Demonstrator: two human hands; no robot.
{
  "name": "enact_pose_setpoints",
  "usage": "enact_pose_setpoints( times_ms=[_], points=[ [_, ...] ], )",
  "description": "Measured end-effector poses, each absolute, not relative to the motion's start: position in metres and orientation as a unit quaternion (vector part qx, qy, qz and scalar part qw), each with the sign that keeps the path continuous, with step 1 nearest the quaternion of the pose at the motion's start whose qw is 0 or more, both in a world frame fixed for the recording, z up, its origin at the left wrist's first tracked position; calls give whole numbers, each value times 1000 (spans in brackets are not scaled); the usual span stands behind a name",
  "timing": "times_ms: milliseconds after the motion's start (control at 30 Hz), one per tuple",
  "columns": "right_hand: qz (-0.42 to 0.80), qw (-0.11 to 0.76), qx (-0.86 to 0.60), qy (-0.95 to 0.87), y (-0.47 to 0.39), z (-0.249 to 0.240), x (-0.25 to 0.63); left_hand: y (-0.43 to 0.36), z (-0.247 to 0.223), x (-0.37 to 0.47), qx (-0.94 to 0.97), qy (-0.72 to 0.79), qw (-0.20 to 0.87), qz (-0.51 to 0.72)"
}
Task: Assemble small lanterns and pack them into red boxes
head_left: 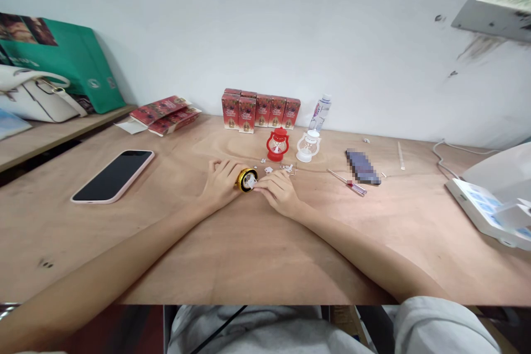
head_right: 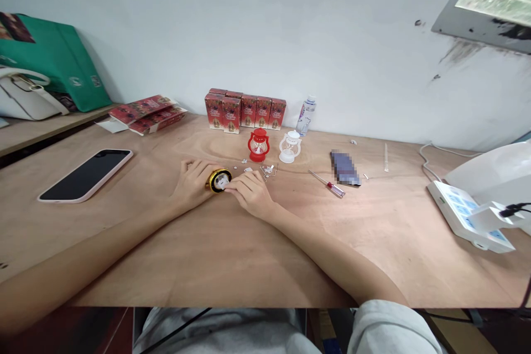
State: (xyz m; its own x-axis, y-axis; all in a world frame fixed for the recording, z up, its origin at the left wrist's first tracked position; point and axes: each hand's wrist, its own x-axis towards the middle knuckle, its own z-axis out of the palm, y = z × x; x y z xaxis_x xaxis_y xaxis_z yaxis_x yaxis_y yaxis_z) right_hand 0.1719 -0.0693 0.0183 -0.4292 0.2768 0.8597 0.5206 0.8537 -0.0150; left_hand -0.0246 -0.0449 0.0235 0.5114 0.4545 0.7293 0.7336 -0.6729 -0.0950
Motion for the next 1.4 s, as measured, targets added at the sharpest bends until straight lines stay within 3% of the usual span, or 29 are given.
enact_pose_setpoints(
  times_ms=[533,767,1400],
  points=[
    [-76,488,-186,-850,-69,17,170,-48,26,-24,-856,-330,202,-344],
    [-105,444,-198,-867,-69,18,171,-49,26,-23,-858,-339,189,-337],
    [-33,503,-216,-836,-68,14,169,-47,24,-24,-860,-344,178,-332]
  ],
)
